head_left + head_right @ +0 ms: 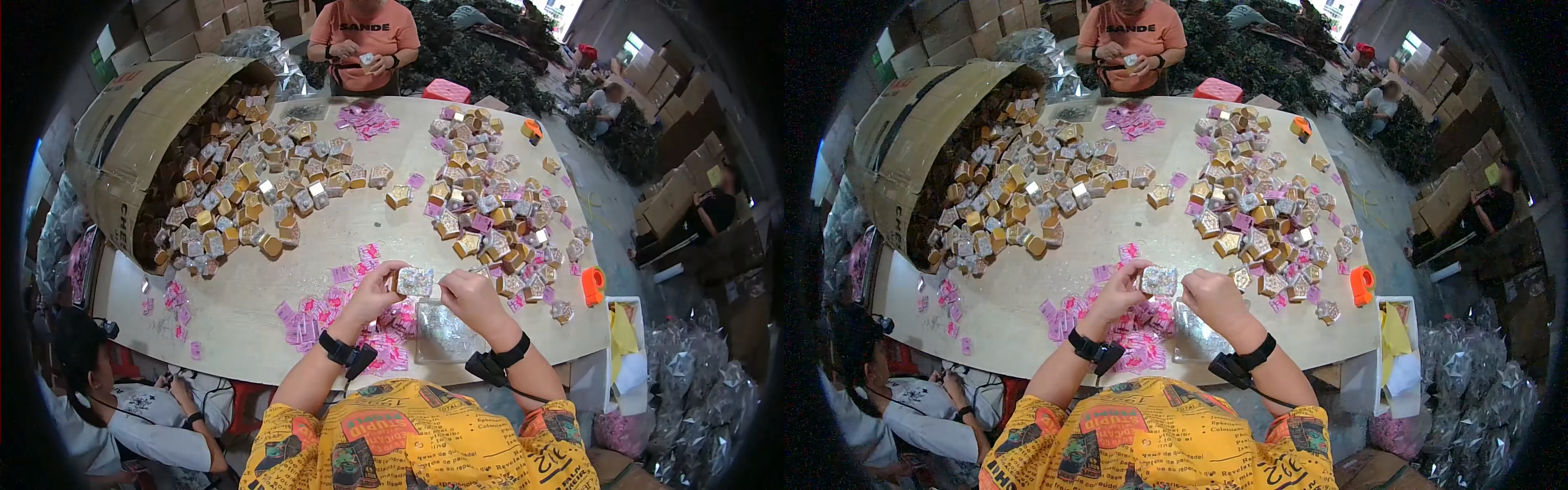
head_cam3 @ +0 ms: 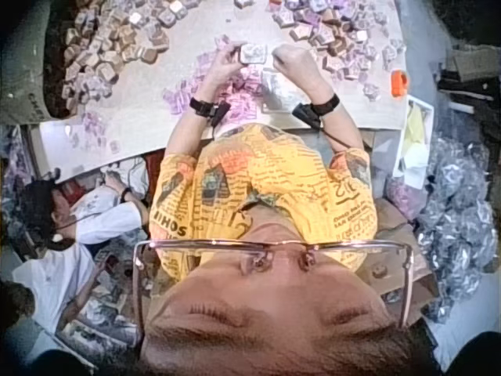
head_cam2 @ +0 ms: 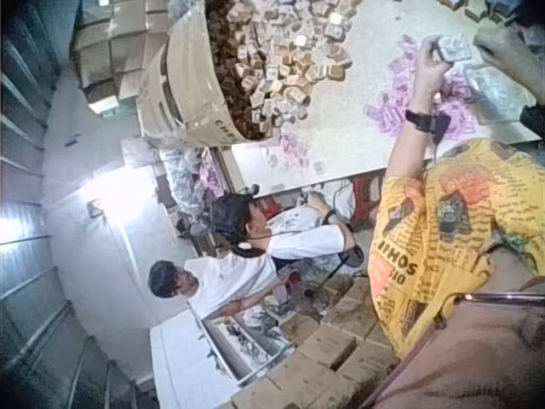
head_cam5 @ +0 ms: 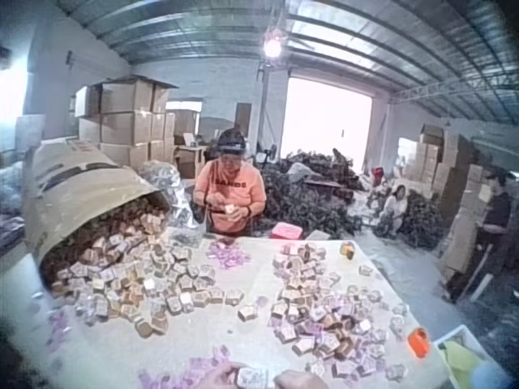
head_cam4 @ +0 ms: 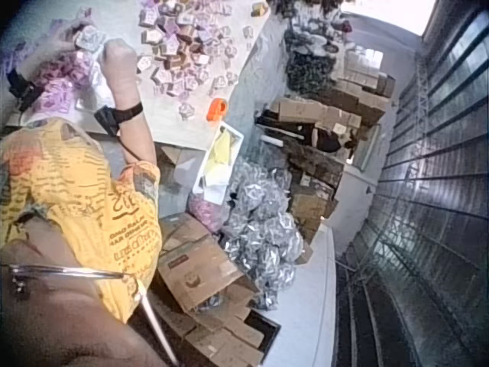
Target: The person wraps small star-shaped items in clear plastic bags and seals them with pink stickers. They repeatedly pick up an item, place it in a bag, and apply a sticker to seal the package, working at a table with other people also performing similar tasks.
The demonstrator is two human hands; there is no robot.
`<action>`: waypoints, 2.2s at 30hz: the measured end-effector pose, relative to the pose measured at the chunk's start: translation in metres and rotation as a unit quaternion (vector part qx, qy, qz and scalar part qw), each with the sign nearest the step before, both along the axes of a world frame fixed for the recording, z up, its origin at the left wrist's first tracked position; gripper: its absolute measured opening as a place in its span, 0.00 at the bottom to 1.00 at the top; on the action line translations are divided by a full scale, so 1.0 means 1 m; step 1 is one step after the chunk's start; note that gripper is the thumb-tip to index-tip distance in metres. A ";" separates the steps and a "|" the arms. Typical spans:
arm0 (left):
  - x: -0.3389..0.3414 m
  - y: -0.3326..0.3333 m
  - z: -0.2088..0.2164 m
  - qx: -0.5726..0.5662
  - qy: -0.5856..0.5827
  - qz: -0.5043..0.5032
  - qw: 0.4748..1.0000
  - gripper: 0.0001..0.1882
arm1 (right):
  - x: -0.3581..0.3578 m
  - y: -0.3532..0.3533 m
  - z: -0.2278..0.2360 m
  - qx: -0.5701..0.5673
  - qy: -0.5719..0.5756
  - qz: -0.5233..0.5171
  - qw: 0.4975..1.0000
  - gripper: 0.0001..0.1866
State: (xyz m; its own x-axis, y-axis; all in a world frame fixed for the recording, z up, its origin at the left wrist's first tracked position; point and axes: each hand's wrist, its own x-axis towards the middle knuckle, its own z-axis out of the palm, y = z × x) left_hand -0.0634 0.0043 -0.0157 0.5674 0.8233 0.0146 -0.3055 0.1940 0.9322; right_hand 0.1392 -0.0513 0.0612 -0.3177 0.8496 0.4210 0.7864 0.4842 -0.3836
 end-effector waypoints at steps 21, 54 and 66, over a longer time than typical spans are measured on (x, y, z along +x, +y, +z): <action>-0.011 -0.001 -0.008 0.096 0.092 0.000 0.991 0.28 | -0.006 -0.002 0.004 0.008 -0.097 0.022 0.995 0.06; -0.003 -0.011 0.018 0.342 0.244 0.079 0.904 0.25 | 0.001 0.000 -0.004 -0.250 0.109 -0.055 0.960 0.06; -0.003 -0.008 -0.021 0.121 0.201 0.038 0.971 0.24 | 0.005 -0.003 0.002 -0.342 0.160 -0.066 0.924 0.08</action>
